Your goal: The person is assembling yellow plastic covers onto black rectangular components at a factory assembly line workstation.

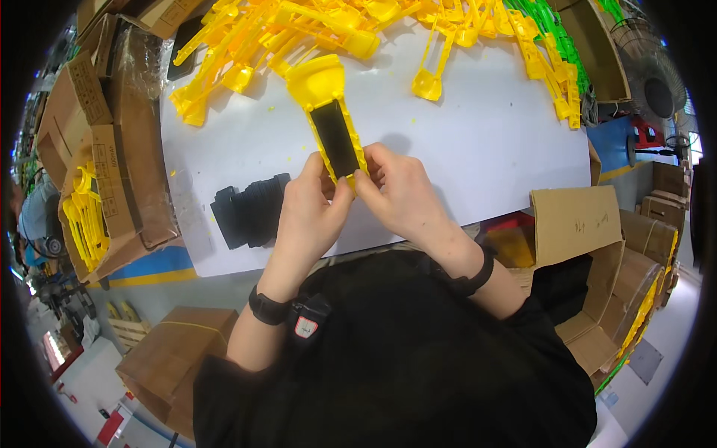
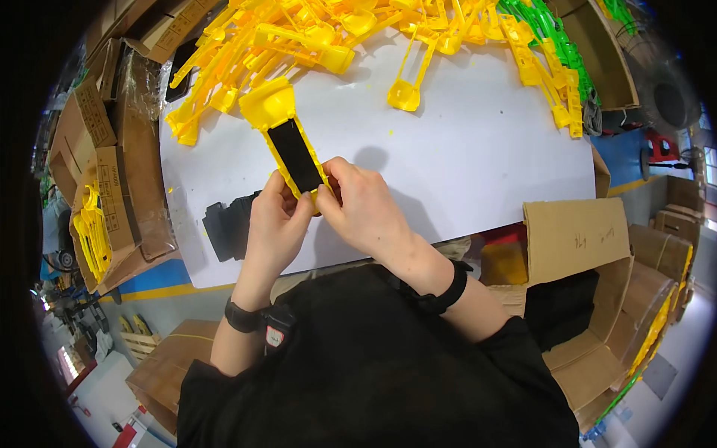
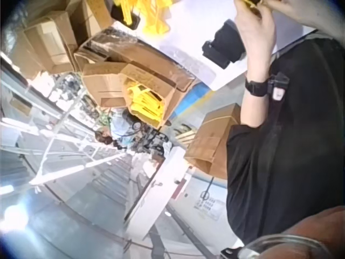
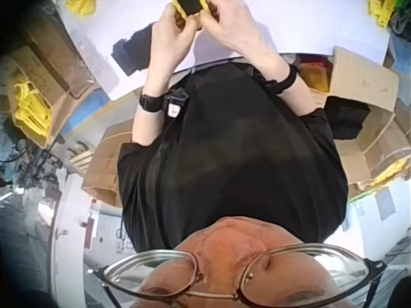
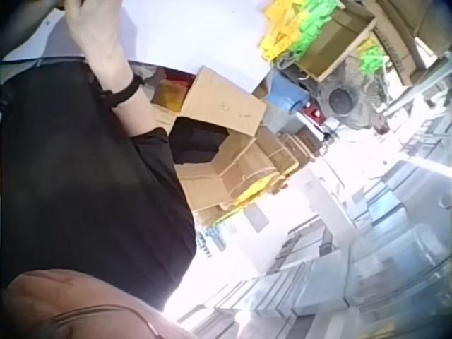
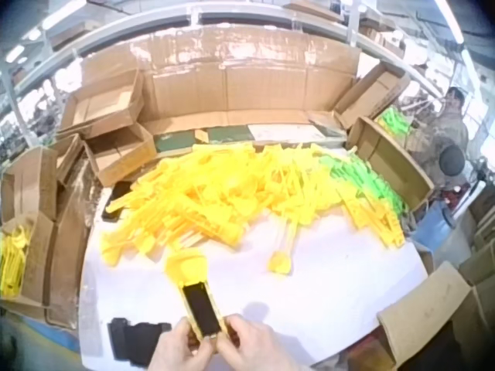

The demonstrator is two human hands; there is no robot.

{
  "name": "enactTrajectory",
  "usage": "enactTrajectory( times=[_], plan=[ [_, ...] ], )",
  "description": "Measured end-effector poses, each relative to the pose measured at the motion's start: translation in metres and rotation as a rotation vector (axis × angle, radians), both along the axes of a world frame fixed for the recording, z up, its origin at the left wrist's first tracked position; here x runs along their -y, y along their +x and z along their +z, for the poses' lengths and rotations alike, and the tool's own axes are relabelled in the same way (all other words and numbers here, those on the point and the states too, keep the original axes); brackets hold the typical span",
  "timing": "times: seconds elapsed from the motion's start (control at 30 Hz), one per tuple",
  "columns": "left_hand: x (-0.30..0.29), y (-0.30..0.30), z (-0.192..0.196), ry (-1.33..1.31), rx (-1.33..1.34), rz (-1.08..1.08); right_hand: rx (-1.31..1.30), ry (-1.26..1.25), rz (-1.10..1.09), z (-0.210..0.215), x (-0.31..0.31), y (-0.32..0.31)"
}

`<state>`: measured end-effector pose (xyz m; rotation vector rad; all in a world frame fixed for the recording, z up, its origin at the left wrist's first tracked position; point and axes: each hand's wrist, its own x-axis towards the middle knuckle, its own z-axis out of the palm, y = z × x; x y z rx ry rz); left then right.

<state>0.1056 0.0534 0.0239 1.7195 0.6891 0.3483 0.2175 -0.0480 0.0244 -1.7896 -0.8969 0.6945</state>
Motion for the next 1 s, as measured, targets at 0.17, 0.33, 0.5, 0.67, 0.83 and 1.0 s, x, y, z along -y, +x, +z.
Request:
enactTrajectory(
  times=[0.17,0.33,0.5,0.67,0.83,1.0],
  plan=[
    [-0.001,-0.004,0.0,-0.06,-0.033,0.019,0.012,0.064,-0.013,-0.002,0.001,-0.002],
    [-0.001,0.003,-0.002,-0.106,0.018,-0.014,0.044,0.068,-0.058,-0.001,0.003,0.003],
    [-0.003,-0.011,0.0,-0.029,0.052,-0.056,-0.043,-0.071,-0.001,0.006,0.004,-0.007],
    [-0.017,-0.021,-0.02,-0.115,-0.11,-0.218,-0.308,0.086,-0.069,-0.002,-0.011,0.009],
    [0.0,0.012,-0.004,0.053,-0.061,-0.202,-0.254,0.16,-0.174,0.009,-0.001,0.008],
    [-0.007,0.018,-0.037,0.165,0.022,-0.271,-0.232,0.13,-0.223,-0.014,-0.003,0.003]
  ],
)
